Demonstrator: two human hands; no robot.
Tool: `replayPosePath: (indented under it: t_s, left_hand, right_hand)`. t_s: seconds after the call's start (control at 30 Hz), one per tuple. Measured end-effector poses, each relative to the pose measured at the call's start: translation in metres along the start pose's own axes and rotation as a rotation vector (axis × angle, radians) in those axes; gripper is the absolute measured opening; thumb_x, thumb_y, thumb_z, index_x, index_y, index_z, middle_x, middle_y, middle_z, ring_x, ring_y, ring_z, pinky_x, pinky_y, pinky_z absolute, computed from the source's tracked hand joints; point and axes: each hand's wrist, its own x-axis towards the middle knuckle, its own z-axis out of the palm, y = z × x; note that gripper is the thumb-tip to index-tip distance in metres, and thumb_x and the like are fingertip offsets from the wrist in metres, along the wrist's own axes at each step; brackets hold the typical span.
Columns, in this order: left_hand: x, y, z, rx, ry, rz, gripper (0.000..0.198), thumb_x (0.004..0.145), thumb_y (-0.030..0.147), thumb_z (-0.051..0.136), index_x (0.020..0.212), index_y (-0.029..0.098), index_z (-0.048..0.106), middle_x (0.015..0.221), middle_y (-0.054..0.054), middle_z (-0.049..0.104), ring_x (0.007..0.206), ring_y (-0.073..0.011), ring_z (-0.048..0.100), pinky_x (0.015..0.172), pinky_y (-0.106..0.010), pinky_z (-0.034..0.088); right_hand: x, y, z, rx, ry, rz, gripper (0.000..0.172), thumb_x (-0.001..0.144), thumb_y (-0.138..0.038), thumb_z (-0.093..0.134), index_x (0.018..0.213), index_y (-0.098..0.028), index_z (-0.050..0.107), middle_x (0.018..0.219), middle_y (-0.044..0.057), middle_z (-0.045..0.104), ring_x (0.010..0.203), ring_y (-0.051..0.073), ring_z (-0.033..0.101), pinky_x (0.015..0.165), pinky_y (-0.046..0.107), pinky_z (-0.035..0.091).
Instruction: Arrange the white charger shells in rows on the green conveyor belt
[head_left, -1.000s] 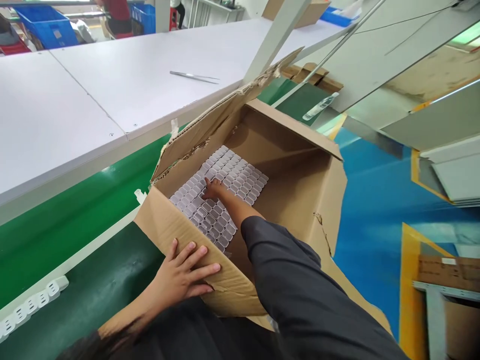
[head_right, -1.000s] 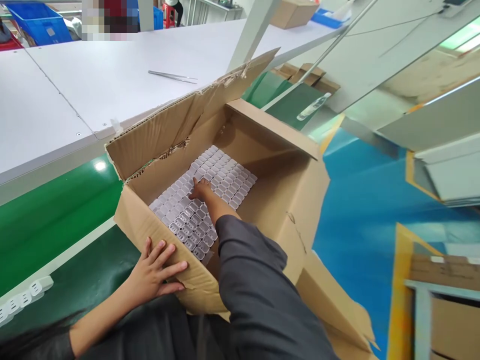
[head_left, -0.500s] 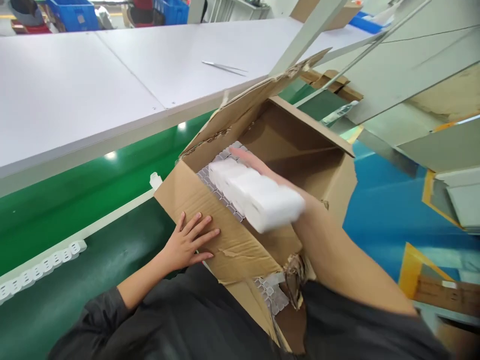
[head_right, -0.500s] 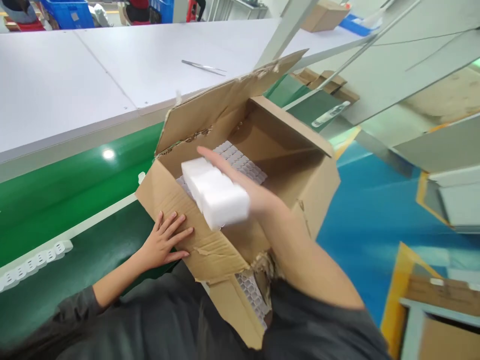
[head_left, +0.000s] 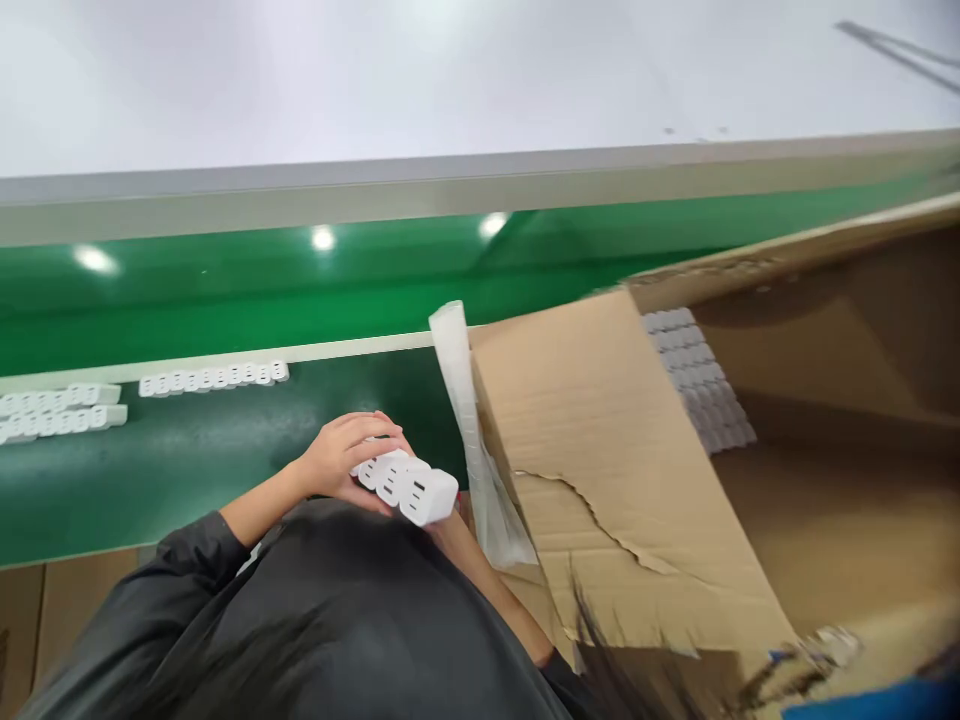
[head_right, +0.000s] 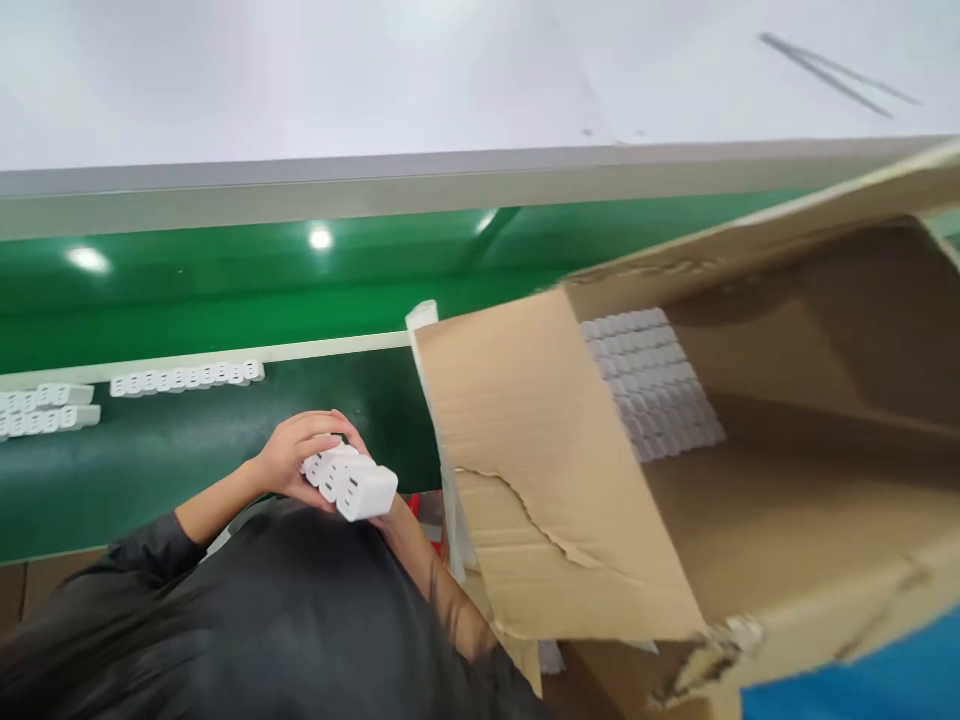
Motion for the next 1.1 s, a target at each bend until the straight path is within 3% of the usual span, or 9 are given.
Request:
replayPosePath:
  t_s: [0.13,0.23,0.33,0.47,0.6,0.73,0.8,1.0,1.1]
  left_hand:
    - [-0.053,-0.011,-0.021,0.309,-0.155,-0.215,0.079,0.086,0.077,0.05,0.144,0.022,0.05,0.122,-0.013,0.07,0.104,-0.024,0.069,0.084,-0.034,0.056]
    - [-0.088,-0.02,-0.029,0.444,-0.247,-0.423,0.073,0.091,0.077,0.039,0.14,0.025,0.056,0.121,-0.01,0.071,0.1,-0.0216,0.069,0.082,-0.03,0.054]
    - [-0.115,-0.03,-0.031,0.503,-0.274,-0.54,0.065,0.097,0.069,0.036,0.138,0.025,0.058,0.117,-0.008,0.072,0.097,-0.0196,0.069,0.078,-0.027,0.052]
    - [-0.134,-0.05,-0.029,0.548,-0.345,-0.626,0.06,0.096,0.067,0.042,0.135,0.025,0.061,0.107,-0.008,0.073,0.088,-0.0192,0.068,0.071,-0.027,0.05]
    - [-0.126,-0.087,-0.026,0.567,-0.437,-0.627,0.056,0.096,0.063,0.048,0.138,0.028,0.058,0.108,-0.007,0.072,0.089,-0.0198,0.066,0.072,-0.028,0.047]
    - [-0.096,-0.138,-0.023,0.582,-0.52,-0.585,0.057,0.094,0.06,0.054,0.137,0.025,0.059,0.111,-0.011,0.07,0.095,-0.0225,0.065,0.075,-0.03,0.045]
    - [-0.082,-0.16,-0.021,0.592,-0.553,-0.564,0.057,0.093,0.059,0.056,0.137,0.023,0.059,0.112,-0.013,0.069,0.098,-0.0242,0.064,0.078,-0.031,0.045]
    - [-0.07,-0.193,-0.025,0.628,-0.63,-0.559,0.054,0.092,0.055,0.06,0.136,0.023,0.06,0.112,-0.015,0.068,0.102,-0.0282,0.063,0.081,-0.034,0.043]
    - [-0.074,-0.195,-0.03,0.646,-0.639,-0.58,0.054,0.093,0.054,0.058,0.137,0.022,0.058,0.113,-0.015,0.067,0.105,-0.0286,0.062,0.084,-0.035,0.043]
  right_hand:
    - [0.05,0.037,0.012,0.228,-0.191,0.134,0.077,0.078,-0.059,0.07,0.147,-0.036,0.044,0.137,0.004,0.06,0.118,0.026,0.061,0.105,0.047,0.05]
    - [0.081,0.062,0.014,0.204,-0.276,0.199,0.079,0.068,-0.064,0.074,0.138,-0.034,0.053,0.134,0.005,0.062,0.118,0.027,0.061,0.102,0.045,0.052]
    - [0.105,0.08,0.011,0.151,-0.318,0.29,0.074,0.061,-0.06,0.079,0.127,-0.031,0.062,0.127,0.006,0.066,0.112,0.028,0.065,0.095,0.046,0.055]
    - [0.125,0.088,-0.008,0.107,-0.265,0.322,0.06,0.066,-0.047,0.08,0.122,-0.03,0.065,0.127,0.006,0.067,0.11,0.027,0.067,0.095,0.045,0.055]
    - [0.139,0.087,-0.045,0.072,-0.046,0.233,0.045,0.072,-0.038,0.078,0.114,-0.027,0.067,0.119,0.005,0.071,0.103,0.024,0.069,0.089,0.042,0.058]
    - [0.148,0.083,-0.085,0.063,0.174,0.11,0.04,0.07,-0.033,0.078,0.107,-0.029,0.065,0.097,0.0,0.074,0.082,0.018,0.07,0.081,0.038,0.059]
    - [0.15,0.079,-0.099,0.063,0.234,0.067,0.043,0.067,-0.028,0.077,0.108,-0.03,0.063,0.096,0.0,0.074,0.079,0.018,0.07,0.081,0.04,0.06]
    - [0.151,0.062,-0.103,0.097,0.189,0.025,0.061,0.058,-0.016,0.069,0.117,-0.031,0.062,0.116,0.001,0.072,0.103,0.022,0.07,0.103,0.047,0.052]
    - [0.163,0.062,-0.094,0.112,0.174,0.016,0.053,0.063,-0.025,0.07,0.115,-0.029,0.062,0.114,0.003,0.073,0.105,0.024,0.07,0.107,0.05,0.049]
